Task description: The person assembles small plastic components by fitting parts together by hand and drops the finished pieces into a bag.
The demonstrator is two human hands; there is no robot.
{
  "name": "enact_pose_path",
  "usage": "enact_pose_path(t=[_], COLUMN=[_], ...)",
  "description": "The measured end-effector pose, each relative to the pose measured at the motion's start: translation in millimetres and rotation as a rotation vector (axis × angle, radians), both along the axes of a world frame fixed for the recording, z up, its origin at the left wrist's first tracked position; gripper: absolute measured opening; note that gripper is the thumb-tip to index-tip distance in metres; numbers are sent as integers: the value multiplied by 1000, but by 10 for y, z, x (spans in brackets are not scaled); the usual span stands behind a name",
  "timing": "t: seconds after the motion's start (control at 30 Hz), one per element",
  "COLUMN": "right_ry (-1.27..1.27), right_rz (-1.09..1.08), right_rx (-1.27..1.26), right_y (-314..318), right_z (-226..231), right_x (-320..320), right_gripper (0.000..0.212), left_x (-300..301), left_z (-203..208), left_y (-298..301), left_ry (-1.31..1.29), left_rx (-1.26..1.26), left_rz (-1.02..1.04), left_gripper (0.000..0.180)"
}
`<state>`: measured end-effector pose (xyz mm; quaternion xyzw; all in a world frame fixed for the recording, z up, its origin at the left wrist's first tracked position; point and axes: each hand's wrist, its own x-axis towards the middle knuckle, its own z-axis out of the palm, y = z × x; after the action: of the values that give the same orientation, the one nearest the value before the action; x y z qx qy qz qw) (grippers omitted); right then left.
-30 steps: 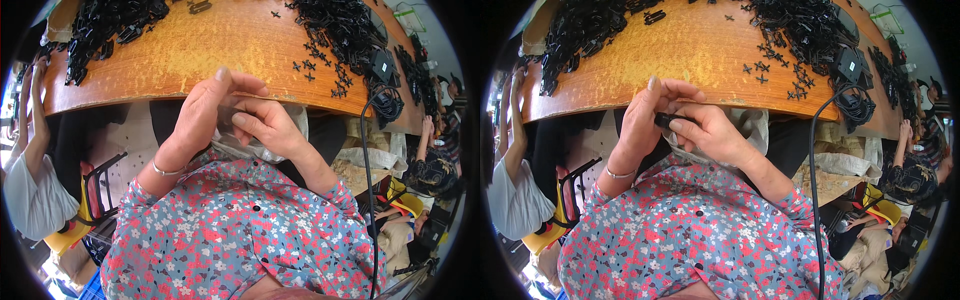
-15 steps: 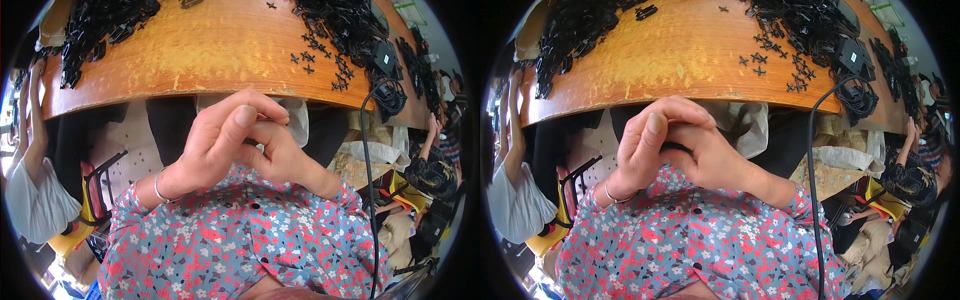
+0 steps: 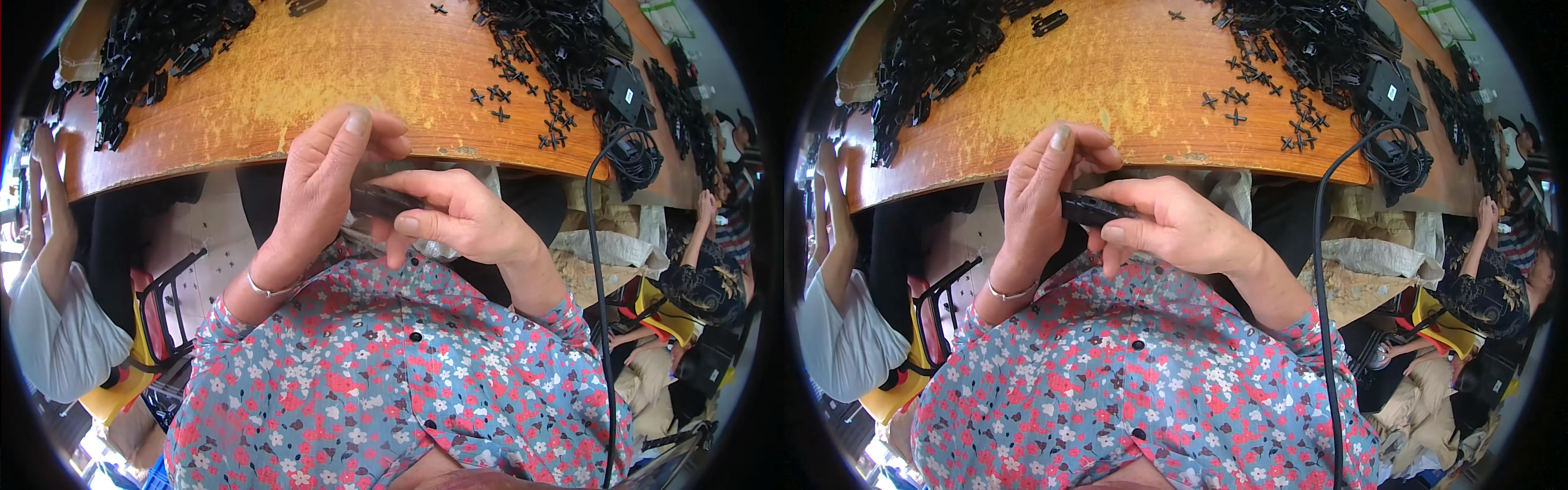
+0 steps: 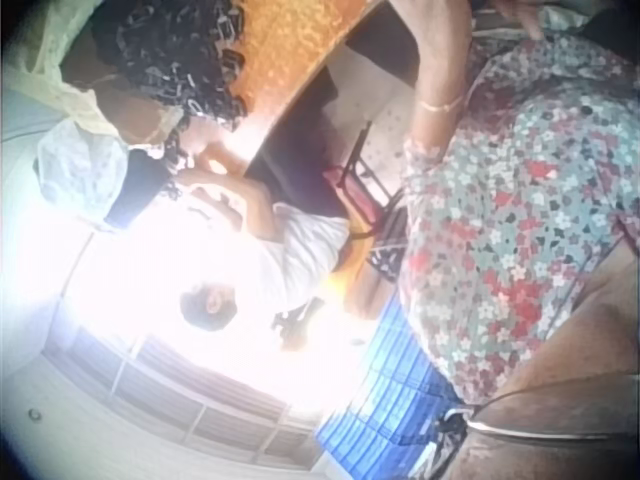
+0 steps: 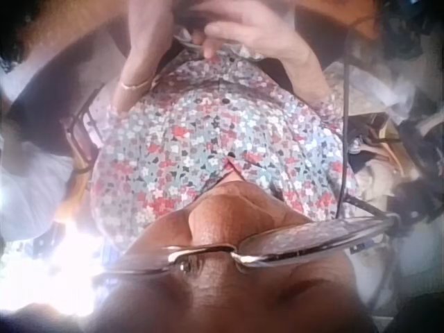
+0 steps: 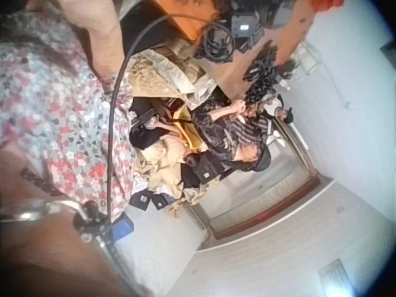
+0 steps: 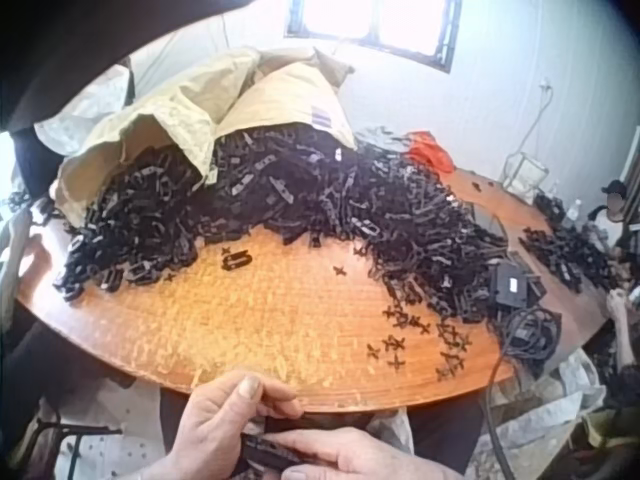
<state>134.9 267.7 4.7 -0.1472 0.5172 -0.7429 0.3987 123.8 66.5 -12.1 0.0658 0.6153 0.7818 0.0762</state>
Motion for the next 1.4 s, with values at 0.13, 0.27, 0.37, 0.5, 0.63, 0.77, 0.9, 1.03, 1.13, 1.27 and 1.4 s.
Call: enact_pose_path(t=[0.13,0.27,0.37,0.5,0.63,0.77,0.9,1.03,1.13,1.27,1.4], right_ry=[-37,-16,0,37,-3,-29,-63,-49,-37,-37,-45], right_rz=[30,-21,-37,-26,-19,-58,-77,-90,-96,-100,-103], right_rx=[37,50,99,126,101,62,-8,13,27,29,26], right_y=[26,-10,-42,-36,-33,8,20,7,9,6,-3], right_z=[14,-47,-27,-73,-64,-112,-171,-167,-182,-223,-235], right_x=[-5,54,91,132,110,89,119,136,143,151,156], right_gripper=[30,24,22,21,22,28,38,45,49,50,48], left_x=[-3,5,28,121,116,114,120,122,118,124,117], left_z=[-27,-62,-129,-174,-151,-107,-153,-141,-146,-161,-194], left_y=[12,19,32,47,40,11,-14,-17,-14,-14,-28], left_ry=[34,-22,-119,-176,-214,-255,-233,-251,-243,-255,-256], left_rx=[-15,67,247,336,351,328,309,294,290,289,302], left_rz=[12,29,-36,-87,-66,-37,-46,-37,-39,-41,-43], left_gripper=[42,41,41,41,43,47,48,47,46,46,45])
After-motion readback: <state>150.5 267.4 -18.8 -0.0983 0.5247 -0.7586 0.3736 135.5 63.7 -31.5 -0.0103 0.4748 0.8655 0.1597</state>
